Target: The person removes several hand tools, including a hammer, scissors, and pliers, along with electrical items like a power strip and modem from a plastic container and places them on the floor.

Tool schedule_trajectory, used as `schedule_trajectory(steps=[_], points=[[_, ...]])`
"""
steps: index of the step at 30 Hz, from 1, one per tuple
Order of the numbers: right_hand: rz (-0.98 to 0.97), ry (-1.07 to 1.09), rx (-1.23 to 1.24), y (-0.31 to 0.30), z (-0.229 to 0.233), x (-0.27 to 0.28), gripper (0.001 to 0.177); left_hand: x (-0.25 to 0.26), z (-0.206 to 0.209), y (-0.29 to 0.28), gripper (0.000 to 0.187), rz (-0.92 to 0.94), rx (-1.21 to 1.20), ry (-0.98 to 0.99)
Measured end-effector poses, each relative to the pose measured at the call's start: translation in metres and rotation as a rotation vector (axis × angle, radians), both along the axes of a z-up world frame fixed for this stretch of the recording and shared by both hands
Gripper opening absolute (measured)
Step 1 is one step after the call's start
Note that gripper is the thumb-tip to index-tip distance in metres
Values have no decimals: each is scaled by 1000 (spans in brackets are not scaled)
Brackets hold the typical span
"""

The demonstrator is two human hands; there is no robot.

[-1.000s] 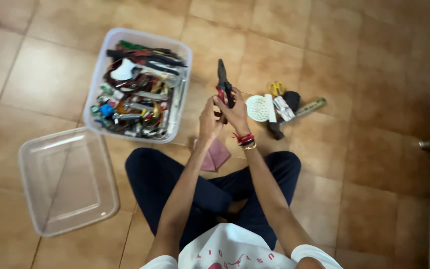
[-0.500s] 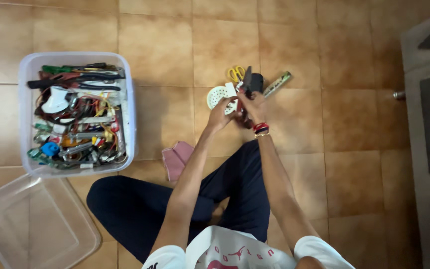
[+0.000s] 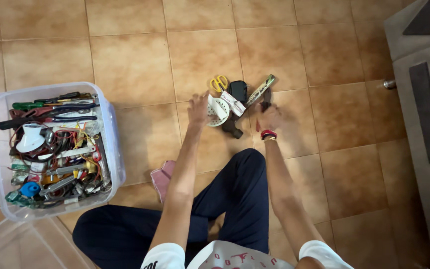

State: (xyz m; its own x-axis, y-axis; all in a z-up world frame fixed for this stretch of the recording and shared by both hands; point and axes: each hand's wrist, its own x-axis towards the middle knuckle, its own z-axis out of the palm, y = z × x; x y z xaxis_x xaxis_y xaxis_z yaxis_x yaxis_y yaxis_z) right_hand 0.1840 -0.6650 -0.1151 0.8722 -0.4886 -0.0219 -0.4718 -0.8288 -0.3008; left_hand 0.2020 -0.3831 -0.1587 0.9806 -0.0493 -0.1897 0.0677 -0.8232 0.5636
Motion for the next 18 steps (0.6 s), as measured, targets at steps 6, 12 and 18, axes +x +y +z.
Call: schedule_trajectory(steps=[6, 12, 18], points=[[247, 112, 74, 60, -6, 12, 102, 31, -12, -15, 135, -395, 250, -212], [398, 134, 65, 34, -34, 13, 103, 39, -41, -33, 129, -452, 235, -158], [621, 34, 102, -4, -31, 15, 101, 18, -38, -73, 61, -221, 271, -538]])
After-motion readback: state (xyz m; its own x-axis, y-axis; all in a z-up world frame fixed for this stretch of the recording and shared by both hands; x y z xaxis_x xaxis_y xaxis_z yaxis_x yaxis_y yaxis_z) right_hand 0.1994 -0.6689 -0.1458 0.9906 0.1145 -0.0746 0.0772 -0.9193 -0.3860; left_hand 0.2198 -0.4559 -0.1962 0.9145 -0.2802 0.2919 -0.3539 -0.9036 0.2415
